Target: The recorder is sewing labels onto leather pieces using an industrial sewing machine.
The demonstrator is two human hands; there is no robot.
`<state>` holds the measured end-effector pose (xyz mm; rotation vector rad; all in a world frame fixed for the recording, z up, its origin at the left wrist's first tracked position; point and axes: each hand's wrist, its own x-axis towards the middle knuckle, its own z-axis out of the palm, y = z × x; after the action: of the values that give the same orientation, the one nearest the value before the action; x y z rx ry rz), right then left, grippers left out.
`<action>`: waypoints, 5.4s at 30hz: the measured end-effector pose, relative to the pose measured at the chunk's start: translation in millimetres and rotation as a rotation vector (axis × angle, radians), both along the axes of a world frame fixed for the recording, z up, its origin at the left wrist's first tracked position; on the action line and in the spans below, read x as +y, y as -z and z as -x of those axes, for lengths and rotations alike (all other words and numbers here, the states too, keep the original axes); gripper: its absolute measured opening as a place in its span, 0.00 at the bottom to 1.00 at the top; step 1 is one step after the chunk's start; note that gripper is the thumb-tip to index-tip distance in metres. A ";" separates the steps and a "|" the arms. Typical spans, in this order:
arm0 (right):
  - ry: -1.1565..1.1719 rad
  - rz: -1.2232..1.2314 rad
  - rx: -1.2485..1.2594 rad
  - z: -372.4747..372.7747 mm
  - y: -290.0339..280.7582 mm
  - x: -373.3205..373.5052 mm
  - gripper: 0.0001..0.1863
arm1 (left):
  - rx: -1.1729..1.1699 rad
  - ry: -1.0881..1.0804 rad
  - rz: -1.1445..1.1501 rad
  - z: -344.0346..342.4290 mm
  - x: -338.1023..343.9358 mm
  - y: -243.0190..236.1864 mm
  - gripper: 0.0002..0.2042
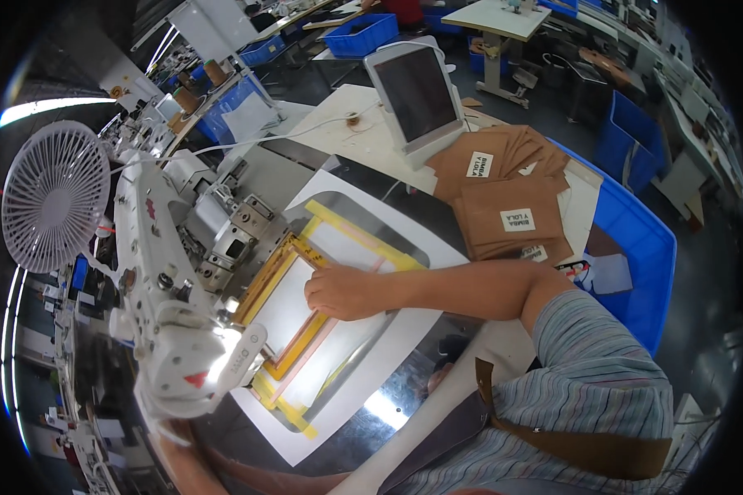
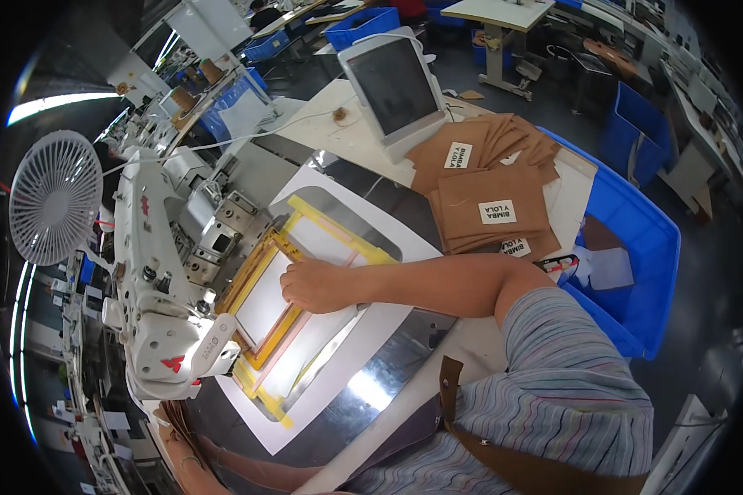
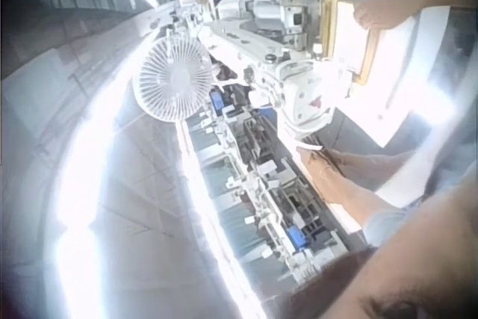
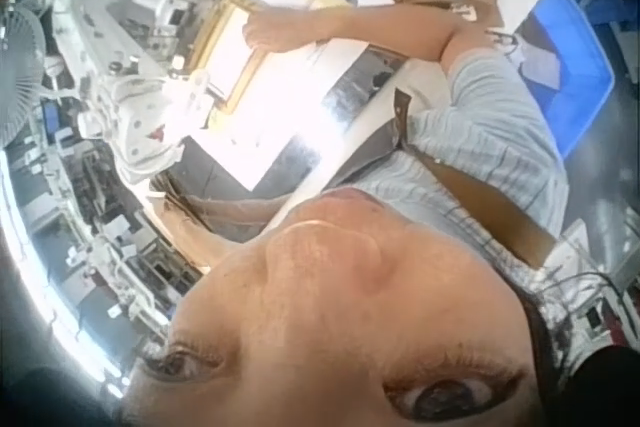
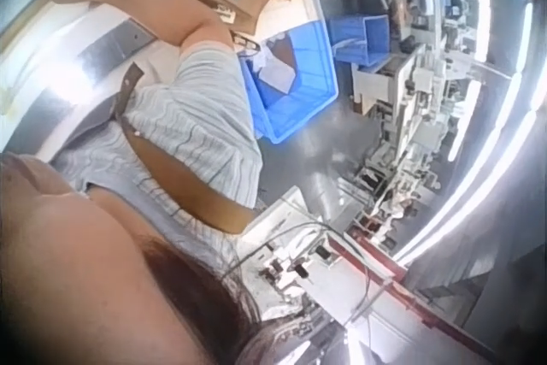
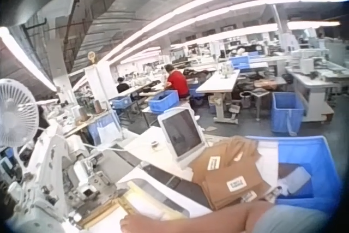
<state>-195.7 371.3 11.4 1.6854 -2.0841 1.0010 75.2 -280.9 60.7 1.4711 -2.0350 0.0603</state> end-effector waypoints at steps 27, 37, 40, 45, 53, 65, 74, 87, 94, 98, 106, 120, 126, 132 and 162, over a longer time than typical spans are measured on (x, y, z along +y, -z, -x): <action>-0.031 -0.075 -0.047 -1.6 -33.6 13.7 0.09 | -0.232 0.783 0.564 -90.1 174.1 -109.5 0.37; -0.305 -0.327 0.062 -74.4 -89.4 -3.4 0.05 | -0.260 1.205 0.061 -57.1 369.5 5.4 0.32; -0.351 -0.391 0.181 -94.8 -79.2 -33.9 0.08 | -0.256 1.060 0.157 -69.5 370.2 6.6 0.29; -0.276 -0.211 0.443 -111.9 -55.5 -94.6 0.11 | -0.280 0.968 0.231 -116.4 356.5 8.0 0.20; -0.197 -0.270 0.708 -117.9 -30.2 -146.3 0.04 | -0.358 0.741 0.239 -210.3 342.8 11.6 0.15; -0.171 -0.110 0.658 -121.5 -23.4 -110.7 0.04 | -0.498 0.724 0.312 -221.2 296.3 12.7 0.18; -0.123 -0.186 0.679 -60.7 -48.3 -25.4 0.03 | -0.462 0.952 0.375 -112.5 289.7 11.3 0.20; 0.165 -0.372 0.722 27.7 -56.5 98.4 0.05 | -0.384 1.367 0.531 29.0 369.6 10.8 0.14; 0.232 -0.346 0.419 1.3 -43.9 128.2 0.15 | -0.346 1.232 0.279 0.8 384.2 12.4 0.16; 0.290 -0.412 0.318 -7.8 -35.4 135.4 0.27 | -0.277 1.119 0.133 -6.7 398.1 22.8 0.20; 0.319 -0.436 0.193 -5.6 -29.6 141.2 0.28 | -0.265 1.090 -0.034 -9.7 396.7 26.1 0.24; 0.312 -0.471 0.139 -7.5 -36.8 135.3 0.26 | -0.281 0.955 0.159 -13.4 399.7 19.8 0.22; 0.287 -0.501 0.167 -8.5 -35.4 135.9 0.27 | -0.340 1.006 0.112 -14.1 398.4 20.7 0.24; 0.282 -0.501 0.183 -10.4 -36.0 134.0 0.27 | -0.385 0.944 0.150 -15.5 398.8 21.9 0.24; 0.854 -0.394 -0.123 -8.0 -109.9 276.8 0.16 | -0.299 1.188 -0.011 -14.7 375.4 31.0 0.23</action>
<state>-187.8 648.1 121.3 0.6694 -2.8031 0.4354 89.8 94.5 29.7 0.0706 -2.8198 -0.2281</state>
